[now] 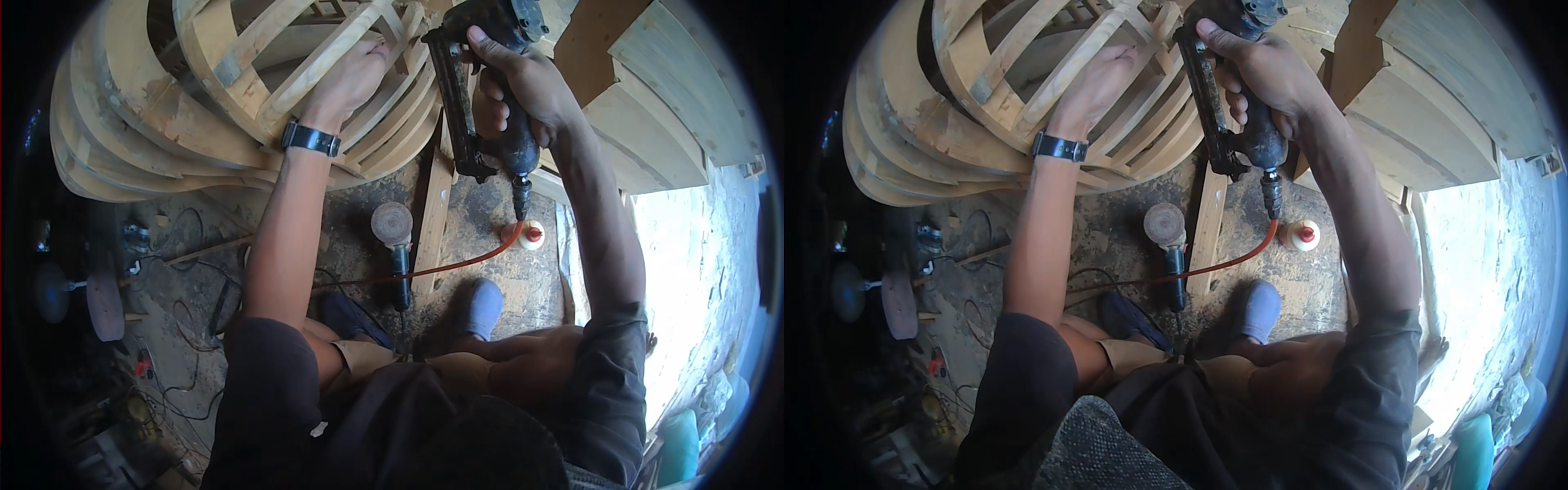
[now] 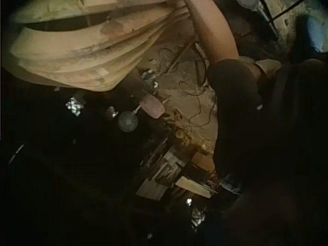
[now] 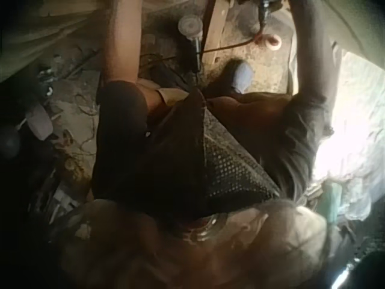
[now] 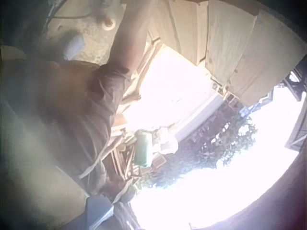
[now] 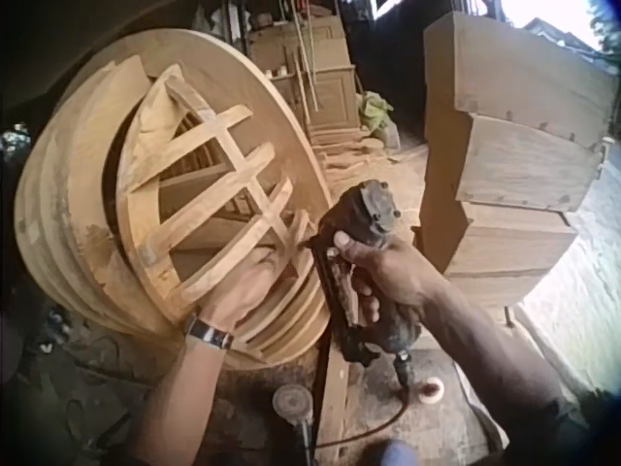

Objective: The person sands a small wooden block using a power sander, applies glue to it from a bottle, and then attaches it to a larger curved wooden frame using a pneumatic nail gun before sanding the frame itself.

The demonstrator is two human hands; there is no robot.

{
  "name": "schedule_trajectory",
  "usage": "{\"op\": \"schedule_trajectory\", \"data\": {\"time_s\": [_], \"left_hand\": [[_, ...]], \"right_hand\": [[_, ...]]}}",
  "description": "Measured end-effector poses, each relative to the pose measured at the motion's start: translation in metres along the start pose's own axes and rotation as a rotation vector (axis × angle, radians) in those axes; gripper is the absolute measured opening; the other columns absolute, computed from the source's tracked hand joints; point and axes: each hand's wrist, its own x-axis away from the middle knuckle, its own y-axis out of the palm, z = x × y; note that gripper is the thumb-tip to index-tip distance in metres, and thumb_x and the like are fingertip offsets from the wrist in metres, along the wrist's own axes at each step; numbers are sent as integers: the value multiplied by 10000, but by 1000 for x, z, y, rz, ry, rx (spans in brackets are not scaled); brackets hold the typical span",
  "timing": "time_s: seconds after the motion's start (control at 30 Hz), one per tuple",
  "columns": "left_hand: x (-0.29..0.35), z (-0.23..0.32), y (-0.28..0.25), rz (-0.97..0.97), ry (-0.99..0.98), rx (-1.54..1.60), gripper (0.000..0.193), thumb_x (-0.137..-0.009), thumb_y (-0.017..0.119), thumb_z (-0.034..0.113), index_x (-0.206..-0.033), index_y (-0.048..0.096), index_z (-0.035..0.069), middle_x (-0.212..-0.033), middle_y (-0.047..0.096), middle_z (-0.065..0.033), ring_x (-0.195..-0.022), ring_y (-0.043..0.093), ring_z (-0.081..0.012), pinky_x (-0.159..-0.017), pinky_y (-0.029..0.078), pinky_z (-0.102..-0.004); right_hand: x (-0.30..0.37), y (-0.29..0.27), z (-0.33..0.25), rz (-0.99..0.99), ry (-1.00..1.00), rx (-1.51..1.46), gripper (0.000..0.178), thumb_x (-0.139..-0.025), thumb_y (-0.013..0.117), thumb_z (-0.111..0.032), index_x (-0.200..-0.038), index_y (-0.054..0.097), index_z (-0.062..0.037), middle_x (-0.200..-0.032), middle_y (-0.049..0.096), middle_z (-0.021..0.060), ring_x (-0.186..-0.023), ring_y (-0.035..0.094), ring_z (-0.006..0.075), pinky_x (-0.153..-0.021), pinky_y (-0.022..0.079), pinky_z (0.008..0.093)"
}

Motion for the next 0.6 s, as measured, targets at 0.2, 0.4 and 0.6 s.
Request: {"op": "schedule_trajectory", "data": {"time_s": [0.2, 0.4, 0.6], "left_hand": [[-9, -9, -3, 31, -8, 25, 471, -1010, 500, 241, -1347, 567, -82, -1257, 654, -184, -1171, 591, -258, -1036, 423, -345], [-17, -23, -10, 21, -116, 223, 362, -1024, 421, 107, -1262, 624, -75, -1201, 686, -117, -1073, 646, -165, -975, 473, -283], [-2, 11, -6, 56, -192, 206, 310, -996, 489, 82, -1222, 633, -73, -1127, 700, -104, -1016, 647, -161, -931, 493, -273]], "right_hand": [[-18, -24, 29, -21, 36, -135, 472, -1003, 632, -480, -881, 625, -24, -531, 438, -21, -355, 449, 106, -357, 390, 276], [-37, -40, 50, -155, -31, -297, 484, -981, 665, -487, -809, 600, -40, -521, 451, -16, -357, 461, 81, -346, 396, 241], [-51, -46, 64, -282, -51, -276, 509, -980, 663, -502, -740, 592, -59, -501, 473, 1, -371, 489, 84, -369, 399, 238]]}}
